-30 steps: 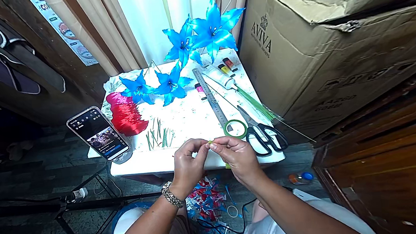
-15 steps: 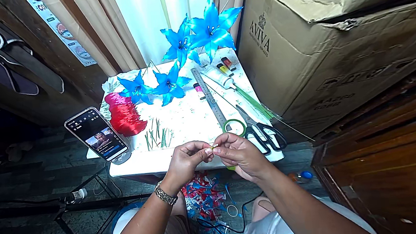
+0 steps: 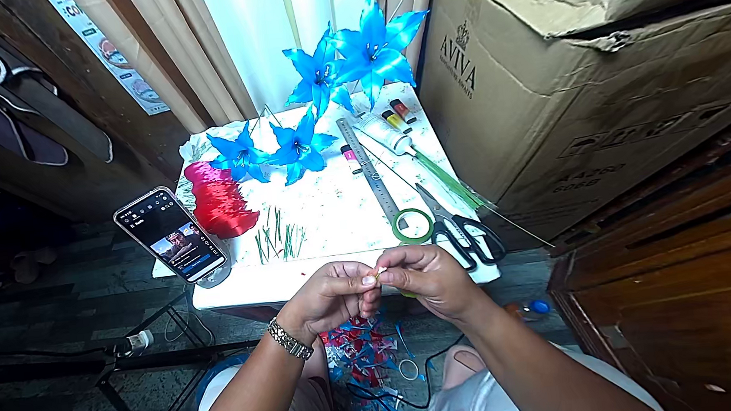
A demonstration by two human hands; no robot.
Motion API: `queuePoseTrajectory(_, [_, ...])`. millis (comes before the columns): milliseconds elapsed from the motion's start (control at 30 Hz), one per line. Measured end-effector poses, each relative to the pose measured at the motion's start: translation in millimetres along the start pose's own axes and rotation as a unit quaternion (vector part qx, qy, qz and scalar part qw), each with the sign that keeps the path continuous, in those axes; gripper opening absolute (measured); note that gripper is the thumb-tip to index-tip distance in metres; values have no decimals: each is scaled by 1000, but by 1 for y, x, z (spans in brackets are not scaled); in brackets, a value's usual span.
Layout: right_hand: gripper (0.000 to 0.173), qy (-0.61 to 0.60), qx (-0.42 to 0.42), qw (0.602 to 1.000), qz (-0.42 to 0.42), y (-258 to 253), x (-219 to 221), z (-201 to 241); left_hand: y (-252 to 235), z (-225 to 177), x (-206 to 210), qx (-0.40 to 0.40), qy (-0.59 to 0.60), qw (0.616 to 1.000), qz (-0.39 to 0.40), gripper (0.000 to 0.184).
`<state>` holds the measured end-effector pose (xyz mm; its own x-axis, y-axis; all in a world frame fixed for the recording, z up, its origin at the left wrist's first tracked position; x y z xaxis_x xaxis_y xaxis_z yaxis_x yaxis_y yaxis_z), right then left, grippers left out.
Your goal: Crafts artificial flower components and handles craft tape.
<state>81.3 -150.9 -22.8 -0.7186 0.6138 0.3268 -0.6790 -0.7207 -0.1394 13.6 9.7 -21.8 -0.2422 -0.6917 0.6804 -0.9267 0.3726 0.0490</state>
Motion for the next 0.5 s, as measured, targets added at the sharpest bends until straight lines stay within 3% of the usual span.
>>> queuePoseTrajectory(67, [12,15,-14,998,-63,-1,1,-2,-1,0,4,47,-51,994,-85,21])
queuePoseTrajectory(133, [13,27,-16,992,-125,-2,1,-5,-2,0,9,150,-217,947,-183,16])
queuePoseTrajectory(200, [13,28,-11,985,-170,-2,3,-8,-3,4,11,271,-426,834,-222,7])
queuePoseTrajectory(267, [12,23,-4,980,-200,-2,6,-10,-4,8,11,371,-583,692,-207,11])
queuePoseTrajectory(367, [12,4,14,975,-223,-1,11,-11,-5,13,12,422,-685,558,-203,9])
queuePoseTrajectory(433, [12,-8,35,972,-234,-1,14,-12,-5,15,10,433,-713,512,-207,9])
queuePoseTrajectory(467, [12,-12,43,971,-236,-1,15,-12,-5,16,9,435,-709,513,-210,9])
queuePoseTrajectory(500, [11,-14,46,971,-235,-1,16,-12,-5,16,9,433,-689,540,-218,9])
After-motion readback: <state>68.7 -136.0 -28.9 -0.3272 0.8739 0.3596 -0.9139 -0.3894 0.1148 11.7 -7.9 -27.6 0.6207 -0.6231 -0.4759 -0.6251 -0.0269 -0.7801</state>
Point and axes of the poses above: each hand's wrist, its own y-axis away from the middle knuckle, its own x-axis out of the palm, z = x × y, the point moved 2 cm from there along -y, towards the middle knuckle, and after that the axes turned 5 degrees about x, right-handed, at the moved point
